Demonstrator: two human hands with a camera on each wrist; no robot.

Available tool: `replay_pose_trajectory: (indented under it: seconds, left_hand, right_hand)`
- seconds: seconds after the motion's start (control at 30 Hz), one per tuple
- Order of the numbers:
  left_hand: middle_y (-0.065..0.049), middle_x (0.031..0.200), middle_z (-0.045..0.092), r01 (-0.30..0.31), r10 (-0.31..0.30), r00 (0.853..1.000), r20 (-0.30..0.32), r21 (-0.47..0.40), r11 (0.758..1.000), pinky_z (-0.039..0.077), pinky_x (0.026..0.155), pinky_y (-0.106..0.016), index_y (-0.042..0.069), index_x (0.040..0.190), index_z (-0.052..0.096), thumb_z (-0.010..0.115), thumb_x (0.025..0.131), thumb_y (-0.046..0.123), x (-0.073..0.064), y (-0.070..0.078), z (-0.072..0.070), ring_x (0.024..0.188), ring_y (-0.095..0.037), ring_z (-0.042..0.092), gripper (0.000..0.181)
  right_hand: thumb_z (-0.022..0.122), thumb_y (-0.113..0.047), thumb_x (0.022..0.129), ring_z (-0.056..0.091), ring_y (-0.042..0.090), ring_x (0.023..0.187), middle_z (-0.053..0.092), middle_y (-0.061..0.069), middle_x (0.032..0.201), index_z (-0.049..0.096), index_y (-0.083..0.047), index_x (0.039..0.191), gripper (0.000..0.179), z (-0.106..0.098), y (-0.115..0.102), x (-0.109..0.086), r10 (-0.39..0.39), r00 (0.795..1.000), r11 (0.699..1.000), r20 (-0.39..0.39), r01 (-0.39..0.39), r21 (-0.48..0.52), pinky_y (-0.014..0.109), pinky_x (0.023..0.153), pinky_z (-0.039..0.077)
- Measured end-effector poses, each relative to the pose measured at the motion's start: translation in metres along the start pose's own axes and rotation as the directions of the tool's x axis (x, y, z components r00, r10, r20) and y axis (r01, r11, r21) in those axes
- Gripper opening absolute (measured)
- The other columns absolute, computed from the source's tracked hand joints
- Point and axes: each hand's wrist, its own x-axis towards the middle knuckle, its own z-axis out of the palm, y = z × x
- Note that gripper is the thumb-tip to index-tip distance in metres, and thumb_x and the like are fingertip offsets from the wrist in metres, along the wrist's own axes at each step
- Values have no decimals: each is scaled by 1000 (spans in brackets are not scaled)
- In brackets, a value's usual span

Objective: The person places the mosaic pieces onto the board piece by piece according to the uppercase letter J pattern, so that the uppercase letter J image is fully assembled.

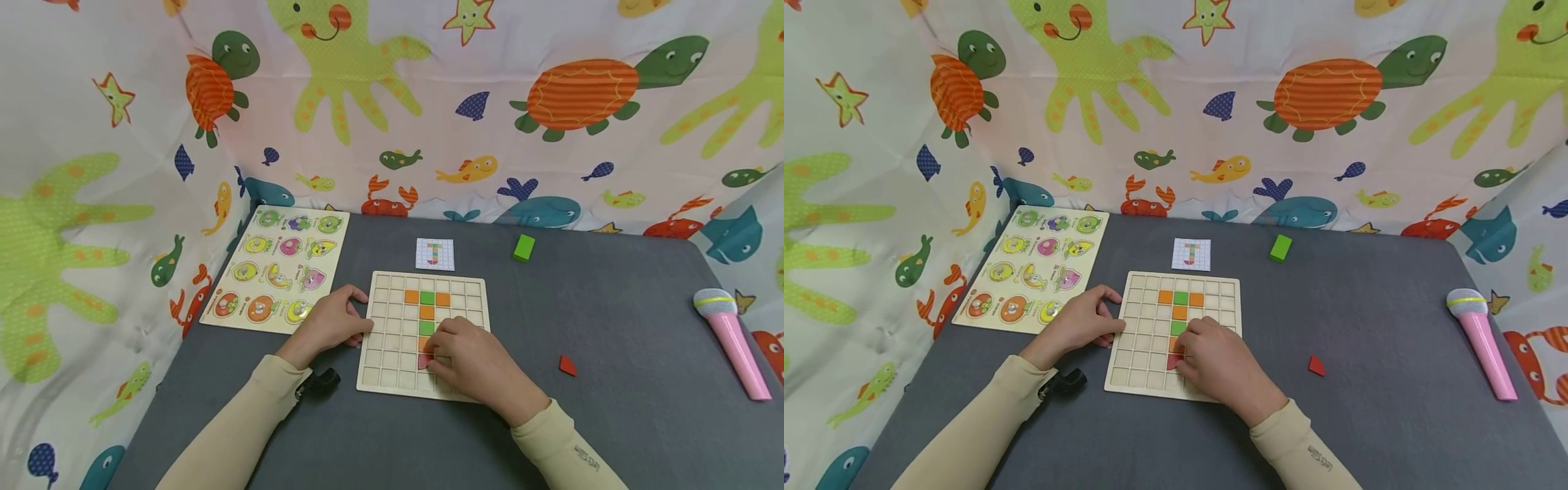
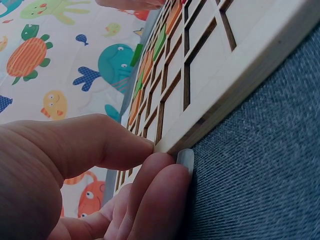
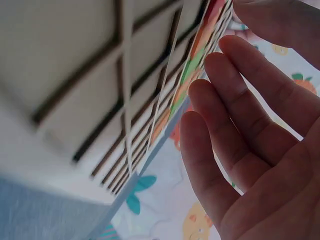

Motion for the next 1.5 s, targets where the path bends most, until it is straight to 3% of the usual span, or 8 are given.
replay_pose_trajectory:
  seconds: [0.13,0.33,0.6,0.73,0.87,1.0,1.33,1.5]
  left_hand:
    - [-8,84,72,1,-1,1000,5,5,1000,64,61,-33,13,129,62,84,89,19,0,1,2,63,-20,75,46]
    - [-8,85,72,11,-11,1000,-9,20,1000,64,61,-32,13,129,63,84,89,20,1,1,2,63,-20,75,46]
    - [-8,86,72,19,-19,1000,-14,29,999,64,61,-32,13,130,63,85,89,19,1,0,2,63,-19,75,47]
    - [-9,86,72,18,-18,1000,-17,24,1000,64,61,-32,13,130,63,84,88,19,2,-2,1,63,-19,75,47]
    - [-9,86,71,10,-10,1000,-12,12,1000,65,62,-32,12,130,63,84,89,19,3,-4,2,64,-19,75,47]
    - [-9,87,71,6,-6,1000,-4,5,1000,65,62,-31,12,131,63,84,89,19,3,-2,3,64,-19,75,48]
    - [-9,87,71,12,-12,1000,-2,16,1000,65,62,-31,12,131,63,84,89,19,2,0,3,64,-19,75,48]
    - [-9,87,71,12,-12,1000,-2,14,1000,65,62,-31,13,131,63,84,89,20,2,0,3,64,-19,75,47]
  right_hand:
    - [90,-25,86,65,13,99,74,-5,100,83,-17,101,18,-8,12,-12,61,998,998,-1,-61,-6,37,84,64]
    - [91,-22,85,65,14,98,72,-5,100,83,-17,100,18,-20,37,-40,151,988,988,-9,-151,-1,39,81,63]
    - [92,-21,85,70,22,100,73,-2,105,82,-17,106,23,-37,74,-80,281,960,959,9,-280,-36,50,85,64]
    - [91,-23,86,66,19,94,73,-1,104,82,-17,107,24,-45,87,-96,343,939,938,19,-342,-46,47,79,62]
    - [91,-23,86,63,17,89,72,-2,101,82,-18,105,22,-51,98,-112,381,924,924,21,-379,-50,45,76,59]
    - [91,-24,86,67,20,91,72,-2,100,80,-17,102,20,-56,106,-129,400,916,916,24,-399,-49,52,79,61]
    - [89,-30,88,68,23,95,73,0,103,79,-21,99,17,-60,113,-148,476,872,879,117,-471,-67,58,83,61]
    - [89,-30,89,69,24,94,74,2,102,80,-18,99,18,-59,120,-148,483,869,876,110,-478,-67,58,81,61]
